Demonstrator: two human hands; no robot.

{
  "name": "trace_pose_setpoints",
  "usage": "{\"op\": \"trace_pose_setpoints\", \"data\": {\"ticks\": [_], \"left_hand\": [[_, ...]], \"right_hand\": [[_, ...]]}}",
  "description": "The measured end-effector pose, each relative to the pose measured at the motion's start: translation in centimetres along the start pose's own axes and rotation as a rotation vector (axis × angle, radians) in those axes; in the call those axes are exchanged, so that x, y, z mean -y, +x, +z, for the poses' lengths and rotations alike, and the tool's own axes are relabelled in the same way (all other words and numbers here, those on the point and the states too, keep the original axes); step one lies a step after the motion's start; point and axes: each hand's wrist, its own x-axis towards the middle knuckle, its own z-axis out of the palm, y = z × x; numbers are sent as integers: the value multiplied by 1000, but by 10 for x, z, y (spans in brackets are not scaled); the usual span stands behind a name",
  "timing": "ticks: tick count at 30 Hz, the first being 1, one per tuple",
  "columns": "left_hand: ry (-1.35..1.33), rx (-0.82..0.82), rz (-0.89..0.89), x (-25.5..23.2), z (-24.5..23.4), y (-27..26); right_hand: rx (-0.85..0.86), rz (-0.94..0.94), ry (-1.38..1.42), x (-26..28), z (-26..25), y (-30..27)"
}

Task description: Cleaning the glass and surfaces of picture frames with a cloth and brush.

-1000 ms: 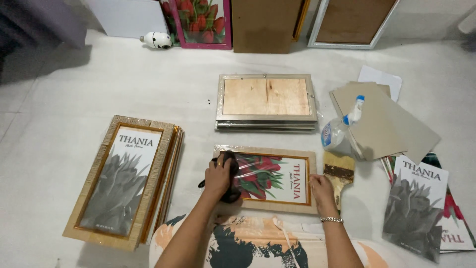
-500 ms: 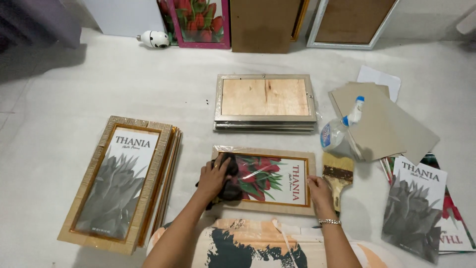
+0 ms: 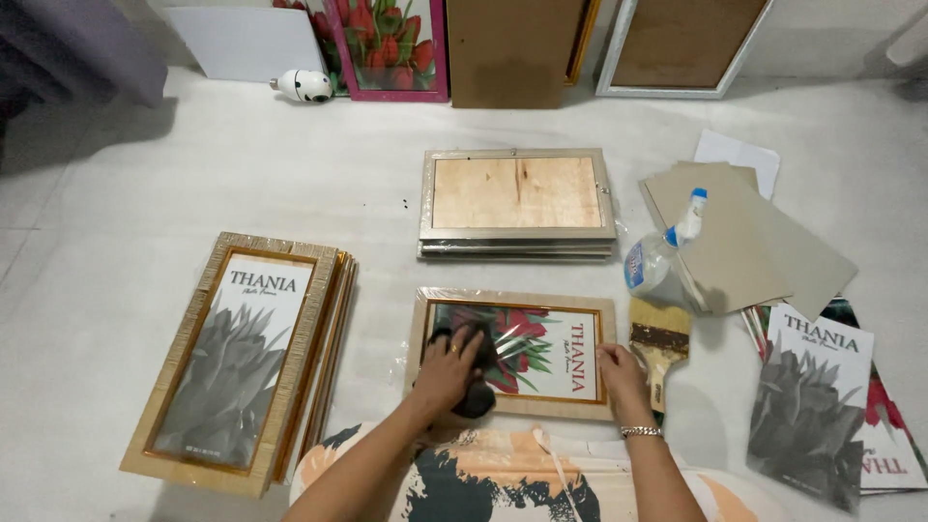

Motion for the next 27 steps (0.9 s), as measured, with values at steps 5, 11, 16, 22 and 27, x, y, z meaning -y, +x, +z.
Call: {"op": "trace_pose_setpoints", "data": {"ticks": [5,11,16,22,27], "left_hand": [[53,-38,206,-11,32,-21],[103,-256,182,-8,22,50],[49,-424,74,-17,31,117],[-30,-379,13,-42,39,100],[17,-282,379,-64,49,28]], "right_hand": [[25,-23,-177,2,-2,3],[17,-28,-150,6,-5,-3],[9,-28,-158,-11,1,19],[-133,-27,62,28,-17,-15],[-68,-62,22,20,-13,-10]]}}
